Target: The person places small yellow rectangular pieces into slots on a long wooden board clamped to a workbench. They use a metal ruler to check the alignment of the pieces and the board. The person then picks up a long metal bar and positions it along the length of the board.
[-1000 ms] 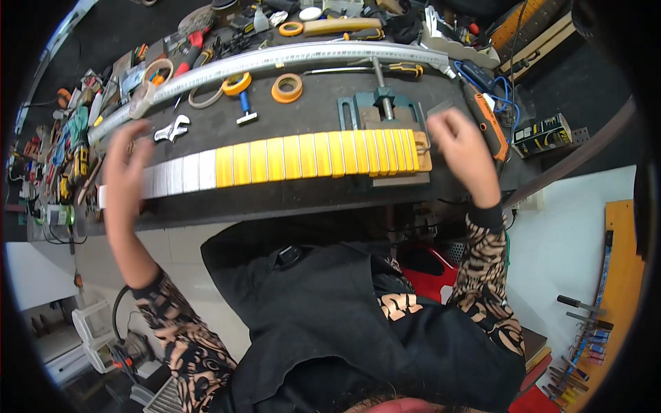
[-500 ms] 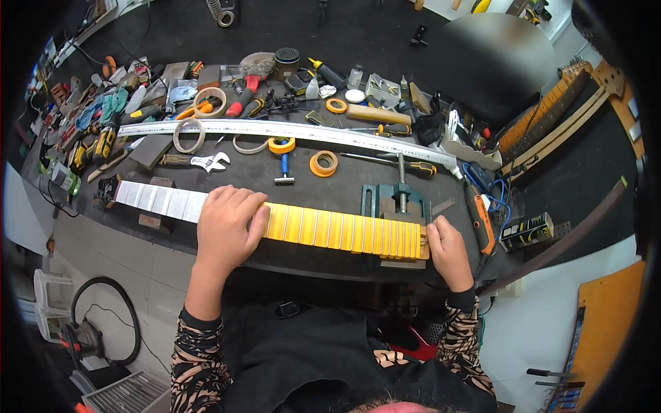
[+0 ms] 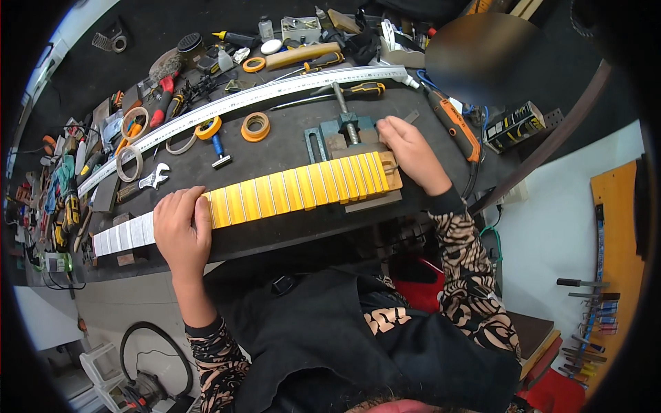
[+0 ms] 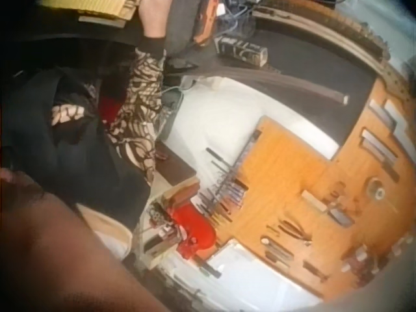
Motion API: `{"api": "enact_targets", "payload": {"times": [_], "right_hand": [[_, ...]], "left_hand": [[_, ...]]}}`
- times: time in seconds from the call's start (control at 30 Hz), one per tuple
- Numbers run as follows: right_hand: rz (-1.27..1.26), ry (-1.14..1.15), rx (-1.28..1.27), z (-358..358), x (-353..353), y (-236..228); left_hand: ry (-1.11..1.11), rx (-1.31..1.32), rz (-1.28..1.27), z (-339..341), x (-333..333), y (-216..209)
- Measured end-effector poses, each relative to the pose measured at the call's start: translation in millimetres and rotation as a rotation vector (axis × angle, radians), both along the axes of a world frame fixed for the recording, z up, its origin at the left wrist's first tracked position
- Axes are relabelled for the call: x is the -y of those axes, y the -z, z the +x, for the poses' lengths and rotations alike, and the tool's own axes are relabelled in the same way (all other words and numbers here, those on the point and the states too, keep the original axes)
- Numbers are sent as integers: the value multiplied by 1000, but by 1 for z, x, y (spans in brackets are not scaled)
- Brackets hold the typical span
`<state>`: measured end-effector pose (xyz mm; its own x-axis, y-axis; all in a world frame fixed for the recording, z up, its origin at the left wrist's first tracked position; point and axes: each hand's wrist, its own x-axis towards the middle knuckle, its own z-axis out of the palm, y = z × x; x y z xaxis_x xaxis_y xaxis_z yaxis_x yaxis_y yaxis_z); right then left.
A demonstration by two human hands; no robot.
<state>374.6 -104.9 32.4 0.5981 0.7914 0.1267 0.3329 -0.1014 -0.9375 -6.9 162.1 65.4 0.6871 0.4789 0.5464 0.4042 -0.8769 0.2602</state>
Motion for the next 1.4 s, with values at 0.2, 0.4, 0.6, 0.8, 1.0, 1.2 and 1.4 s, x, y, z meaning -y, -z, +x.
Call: {"api": "enact_targets", "payload": {"times": [0.2, 0.4, 0.6, 0.8, 1.0, 1.2, 1.4], "right_hand": [[107, 31, -56, 3, -4, 15], [228, 97, 144, -4, -2, 18], [22, 131, 111, -5, -4, -4], [-11, 244, 266, 13, 22, -16], [-60, 83, 318, 31, 37, -43], [-69, -122, -85, 28, -26, -125], [-138, -445, 76, 61, -224, -187]], "left_hand": [[-10, 18, 21, 1, 1, 1], [-23, -5, -4, 2, 2, 0], [-30, 2, -13, 4, 4, -2], [-36, -8, 0, 5, 5, -2], [-31, 48, 19, 2, 3, -3], [-49, 154, 70, 2, 4, 0], [-55, 199, 86, 1, 4, 2]]}}
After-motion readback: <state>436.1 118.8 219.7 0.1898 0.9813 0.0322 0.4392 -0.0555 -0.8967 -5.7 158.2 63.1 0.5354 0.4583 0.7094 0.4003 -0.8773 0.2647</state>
